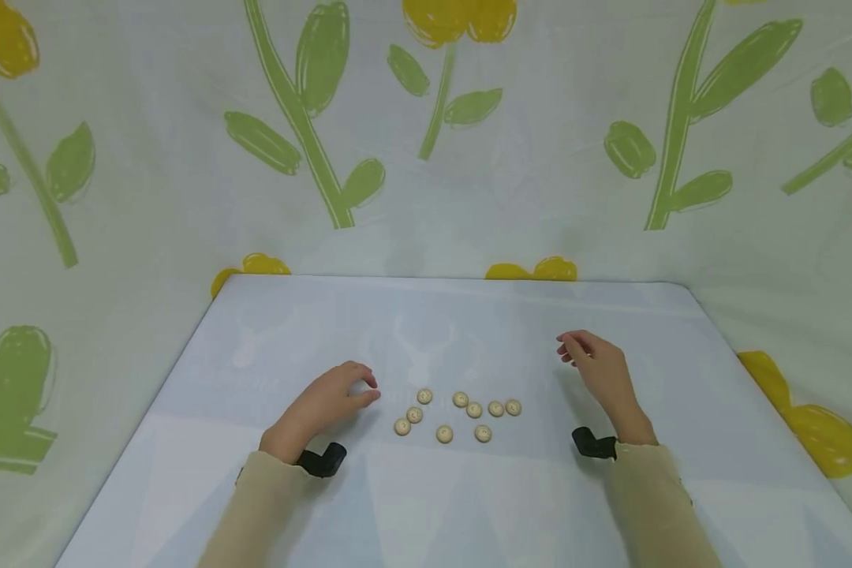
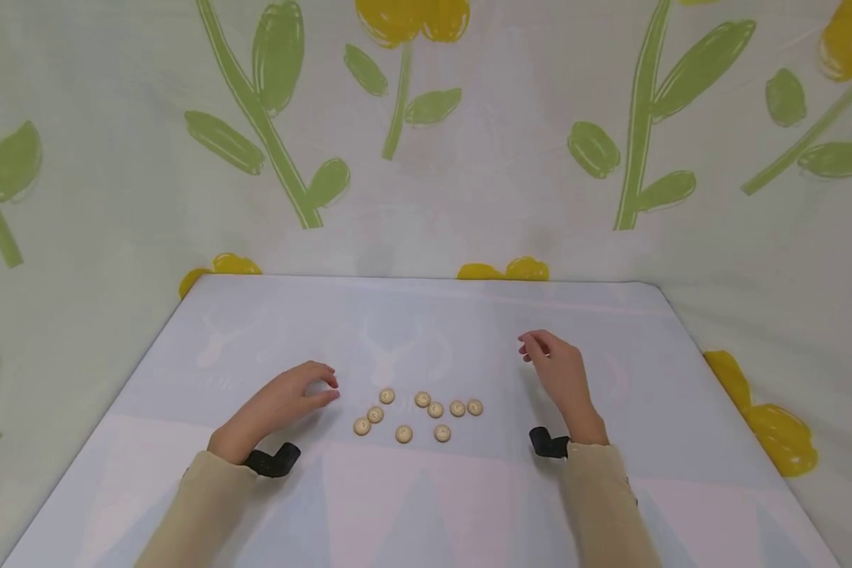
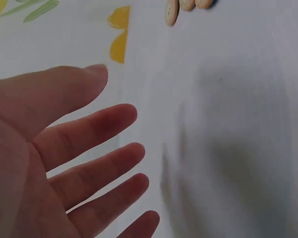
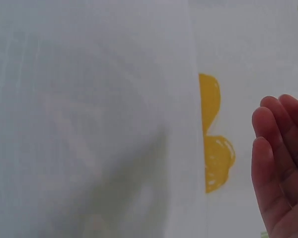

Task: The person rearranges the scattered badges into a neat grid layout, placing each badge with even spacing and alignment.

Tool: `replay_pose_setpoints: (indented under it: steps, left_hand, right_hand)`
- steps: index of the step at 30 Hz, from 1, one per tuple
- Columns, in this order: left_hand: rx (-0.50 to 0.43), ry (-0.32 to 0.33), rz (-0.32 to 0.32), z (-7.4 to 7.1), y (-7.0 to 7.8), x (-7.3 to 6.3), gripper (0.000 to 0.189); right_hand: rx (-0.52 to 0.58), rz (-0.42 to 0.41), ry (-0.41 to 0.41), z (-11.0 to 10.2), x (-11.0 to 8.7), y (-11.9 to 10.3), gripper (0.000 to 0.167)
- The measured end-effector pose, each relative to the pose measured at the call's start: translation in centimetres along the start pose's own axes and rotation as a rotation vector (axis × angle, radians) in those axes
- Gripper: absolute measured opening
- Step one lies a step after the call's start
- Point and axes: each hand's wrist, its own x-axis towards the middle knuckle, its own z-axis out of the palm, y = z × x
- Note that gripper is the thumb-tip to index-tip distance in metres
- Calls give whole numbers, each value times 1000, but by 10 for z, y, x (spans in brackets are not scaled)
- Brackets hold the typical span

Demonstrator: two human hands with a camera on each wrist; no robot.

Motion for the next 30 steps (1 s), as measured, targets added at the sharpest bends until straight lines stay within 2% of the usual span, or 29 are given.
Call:
replay_pose_setpoints:
  steps: [4,8,13,15,16,19,22,23,25,30]
  left_hand:
    - [-19,-5,42,15,5,3,13]
    - [19,13,83,27,9,5,17]
    - [60,-8,83,38,11,5,30]
    - [60,-27,64,41,11,3,33]
    - [62,-34,58,42,12,3,34]
    - [61,-44,45,45,13,0,36]
    - [65,-35,51,46,13,-1,37]
    - [65,-31,55,47,13,-1,37]
    - [73,-24,59,48,12,0,36]
    - [68,7,89,49,13,1,31]
  right_hand:
    - [52,-11,-23,18,-3,-9,40]
    - [107,-37,-24,32,-3,-19,39]
    - [148,-58,-71,45,-4,-36,36]
    - [172,-56,-109,48,-3,-45,35]
    - [173,-72,-120,54,1,-40,36]
    - [220,-71,-129,60,7,-49,35]
    - [275,-84,-95,72,16,-49,33]
    - [296,-64,-89,72,16,-59,34]
    - [307,-55,-83,80,18,-62,38]
    - [324,-21,-136,92,12,-76,36]
